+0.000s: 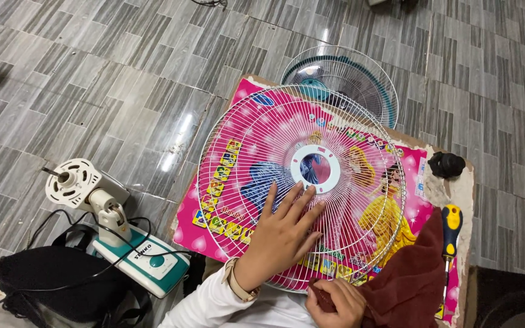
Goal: Cleaning and inspecting a fan grill using a cloth
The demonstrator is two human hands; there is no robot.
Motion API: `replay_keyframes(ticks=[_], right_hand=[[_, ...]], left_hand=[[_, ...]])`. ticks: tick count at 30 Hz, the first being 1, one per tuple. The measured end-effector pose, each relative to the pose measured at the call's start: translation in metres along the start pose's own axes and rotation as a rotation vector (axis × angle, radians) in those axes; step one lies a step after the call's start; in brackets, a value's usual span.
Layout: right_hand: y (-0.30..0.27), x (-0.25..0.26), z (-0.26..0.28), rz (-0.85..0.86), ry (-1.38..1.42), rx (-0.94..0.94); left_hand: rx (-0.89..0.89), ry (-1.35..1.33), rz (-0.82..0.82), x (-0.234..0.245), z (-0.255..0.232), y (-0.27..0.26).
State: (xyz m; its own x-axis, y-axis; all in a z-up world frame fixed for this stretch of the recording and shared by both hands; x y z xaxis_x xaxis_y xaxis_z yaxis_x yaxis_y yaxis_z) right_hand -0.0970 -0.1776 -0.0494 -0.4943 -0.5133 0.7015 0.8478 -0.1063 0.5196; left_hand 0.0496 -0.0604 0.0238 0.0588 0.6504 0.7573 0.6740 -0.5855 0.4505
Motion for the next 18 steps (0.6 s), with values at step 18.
replay_keyframes(ticks=[18], right_hand=[[0.047, 0.033, -0.001, -0.058, -0.090, -0.170]], left_hand=[[0.062, -0.028, 0.118, -0.018, 0.014, -0.008]])
Point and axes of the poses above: each hand's wrist, its own y-axis towards the middle knuckle, its own x-axis out of the back of the hand, z = x × y, the point moved 7 cm from there along y, towards the middle knuckle, and after that the axes turned 4 degrees about -y, right-handed, at the moved point
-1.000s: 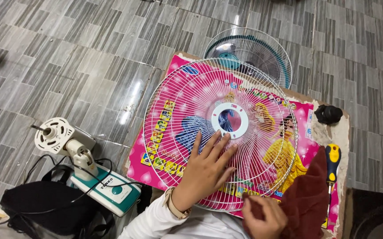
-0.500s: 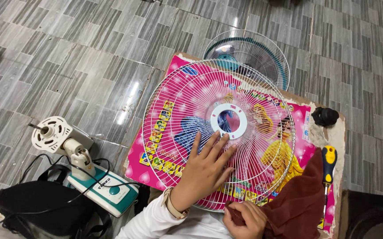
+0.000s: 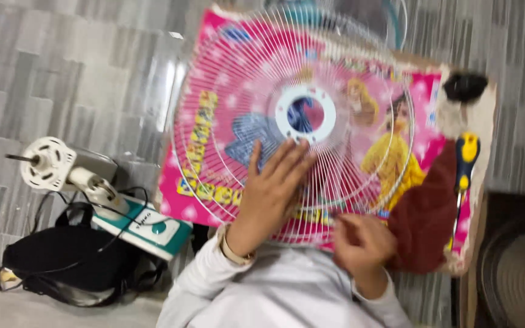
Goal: Cleaning and inspecting a fan grill using a cloth
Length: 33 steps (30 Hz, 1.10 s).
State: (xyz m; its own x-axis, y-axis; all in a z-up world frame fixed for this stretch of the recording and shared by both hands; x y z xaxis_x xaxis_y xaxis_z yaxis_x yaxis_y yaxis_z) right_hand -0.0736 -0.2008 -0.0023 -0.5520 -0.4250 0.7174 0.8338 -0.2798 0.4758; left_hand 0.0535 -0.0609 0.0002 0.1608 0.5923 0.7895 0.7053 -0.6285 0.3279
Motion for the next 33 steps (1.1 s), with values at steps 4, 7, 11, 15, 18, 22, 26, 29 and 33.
replay_keyframes(ticks=[4, 7, 11, 15, 18, 22, 26, 29, 33], right_hand=[[-0.031, -0.039, 0.042, 0.206, -0.067, 0.462], [-0.036, -0.025, 0.003, -0.144, -0.194, 0.481], [-0.032, -0.041, 0.020, 0.026, -0.230, 0.392], [-0.056, -0.064, 0.013, 0.100, -0.159, 0.553], [0.020, -0.042, 0.026, 0.104, -0.139, 0.397], [-0.047, -0.060, 0.038, 0.085, -0.205, 0.539], [-0.029, -0.024, -0.015, 0.003, -0.178, 0.391], [-0.019, -0.010, -0.027, -0.160, -0.281, 0.106], [-0.096, -0.059, -0.012, 0.058, -0.040, 0.260]], left_hand=[[0.066, -0.183, -0.005, 0.011, 0.003, 0.001], [0.025, -0.302, -0.033, 0.007, 0.007, -0.003], [0.047, -0.346, -0.130, 0.013, 0.006, -0.001], [0.039, -0.356, -0.135, 0.015, 0.005, -0.001], [0.042, -0.331, -0.140, 0.019, 0.002, 0.002], [0.041, -0.318, -0.147, 0.018, 0.002, 0.002], [0.024, -0.269, -0.143, 0.015, 0.000, 0.003], [0.014, -0.240, -0.135, 0.018, -0.003, 0.004], [0.004, -0.189, -0.148, 0.016, -0.004, 0.006]])
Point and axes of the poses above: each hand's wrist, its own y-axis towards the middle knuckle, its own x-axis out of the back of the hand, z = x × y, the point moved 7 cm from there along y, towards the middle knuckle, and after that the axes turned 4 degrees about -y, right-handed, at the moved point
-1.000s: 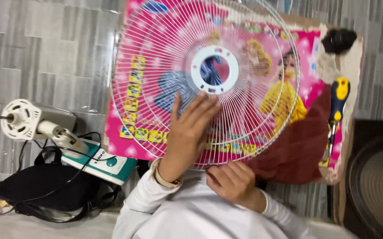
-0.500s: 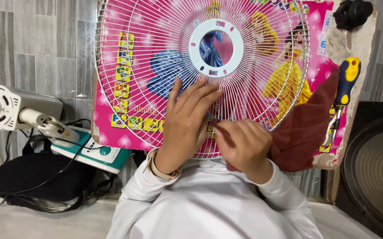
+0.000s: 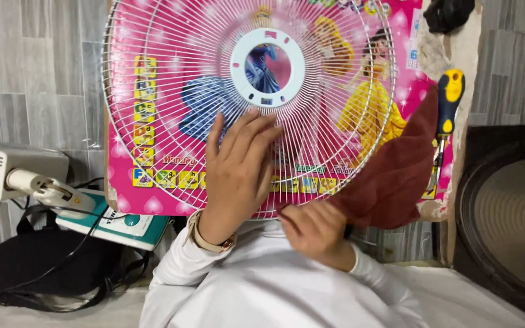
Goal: Cleaning and inspecting a fan grill using a cloth
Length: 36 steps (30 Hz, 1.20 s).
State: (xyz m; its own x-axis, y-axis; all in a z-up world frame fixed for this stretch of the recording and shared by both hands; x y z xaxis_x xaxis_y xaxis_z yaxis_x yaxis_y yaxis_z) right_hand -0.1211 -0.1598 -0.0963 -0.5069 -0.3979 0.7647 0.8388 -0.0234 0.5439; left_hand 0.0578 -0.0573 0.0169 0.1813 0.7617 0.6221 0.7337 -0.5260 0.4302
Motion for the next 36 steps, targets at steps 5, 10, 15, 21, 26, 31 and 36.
replay_keyframes(ticks=[5, 10, 15, 21, 26, 31, 36], right_hand=[[0.034, 0.046, -0.051, -0.013, -0.191, -0.134], [0.017, 0.031, -0.023, 0.039, -0.009, -0.008], [0.053, 0.056, -0.047, -0.131, -0.173, -0.167], [0.061, 0.056, -0.044, -0.109, -0.137, -0.043], [0.072, 0.044, -0.017, -0.073, -0.123, -0.066], [0.082, 0.061, -0.044, -0.103, -0.288, -0.085], [0.023, -0.004, -0.011, -0.027, -0.077, 0.011]], left_hand=[[-0.006, 0.027, 0.007, 0.002, -0.003, 0.002], [-0.024, 0.089, 0.013, -0.001, -0.005, 0.002], [-0.037, 0.099, 0.006, 0.000, -0.009, 0.003], [-0.061, 0.119, 0.022, -0.003, -0.007, 0.000], [-0.067, 0.135, 0.008, -0.003, -0.008, 0.001], [-0.064, 0.136, 0.026, -0.004, -0.008, -0.001], [-0.071, 0.151, 0.008, -0.004, -0.009, 0.000]])
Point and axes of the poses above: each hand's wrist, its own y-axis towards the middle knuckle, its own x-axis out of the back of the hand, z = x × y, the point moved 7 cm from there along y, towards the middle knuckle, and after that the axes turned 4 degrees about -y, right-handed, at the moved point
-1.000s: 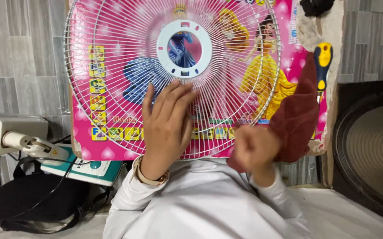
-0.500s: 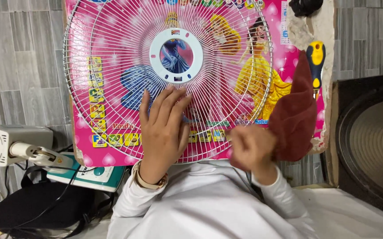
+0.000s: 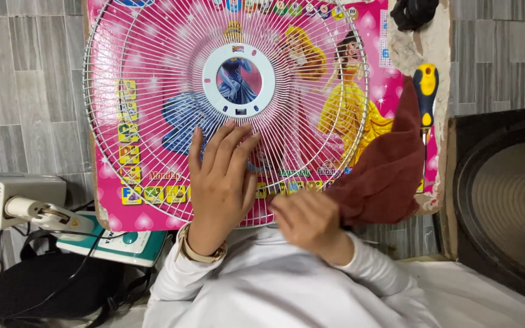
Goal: Cleaning and inspecting a fan grill using a cloth
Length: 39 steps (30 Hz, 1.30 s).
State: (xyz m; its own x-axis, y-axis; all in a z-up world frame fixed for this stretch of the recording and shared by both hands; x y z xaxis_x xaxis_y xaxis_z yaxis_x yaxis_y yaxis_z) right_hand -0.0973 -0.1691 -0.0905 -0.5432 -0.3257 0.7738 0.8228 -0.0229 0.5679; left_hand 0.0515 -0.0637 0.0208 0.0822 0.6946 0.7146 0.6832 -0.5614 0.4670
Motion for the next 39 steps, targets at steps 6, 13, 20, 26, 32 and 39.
replay_keyframes(ticks=[6, 13, 20, 26, 32, 39], right_hand=[[0.083, 0.056, -0.023, -0.065, -0.212, -0.137], [0.088, 0.053, -0.016, -0.013, -0.069, 0.041], [0.065, 0.039, 0.049, -0.101, 0.194, 0.143], [0.031, 0.056, -0.037, -0.089, 0.362, -0.119], [0.087, 0.072, -0.042, 0.002, 0.256, -0.454], [0.106, 0.075, -0.031, 0.103, 0.123, -0.286]], left_hand=[[0.015, -0.037, 0.000, 0.002, 0.000, 0.000], [0.012, -0.052, 0.008, 0.002, 0.002, -0.001], [-0.056, -0.050, 0.051, 0.003, 0.011, -0.006], [-0.123, 0.016, 0.140, 0.005, 0.020, -0.017], [-0.068, 0.153, 0.358, -0.017, -0.004, -0.013], [-0.072, 0.111, 0.356, -0.013, -0.007, -0.013]])
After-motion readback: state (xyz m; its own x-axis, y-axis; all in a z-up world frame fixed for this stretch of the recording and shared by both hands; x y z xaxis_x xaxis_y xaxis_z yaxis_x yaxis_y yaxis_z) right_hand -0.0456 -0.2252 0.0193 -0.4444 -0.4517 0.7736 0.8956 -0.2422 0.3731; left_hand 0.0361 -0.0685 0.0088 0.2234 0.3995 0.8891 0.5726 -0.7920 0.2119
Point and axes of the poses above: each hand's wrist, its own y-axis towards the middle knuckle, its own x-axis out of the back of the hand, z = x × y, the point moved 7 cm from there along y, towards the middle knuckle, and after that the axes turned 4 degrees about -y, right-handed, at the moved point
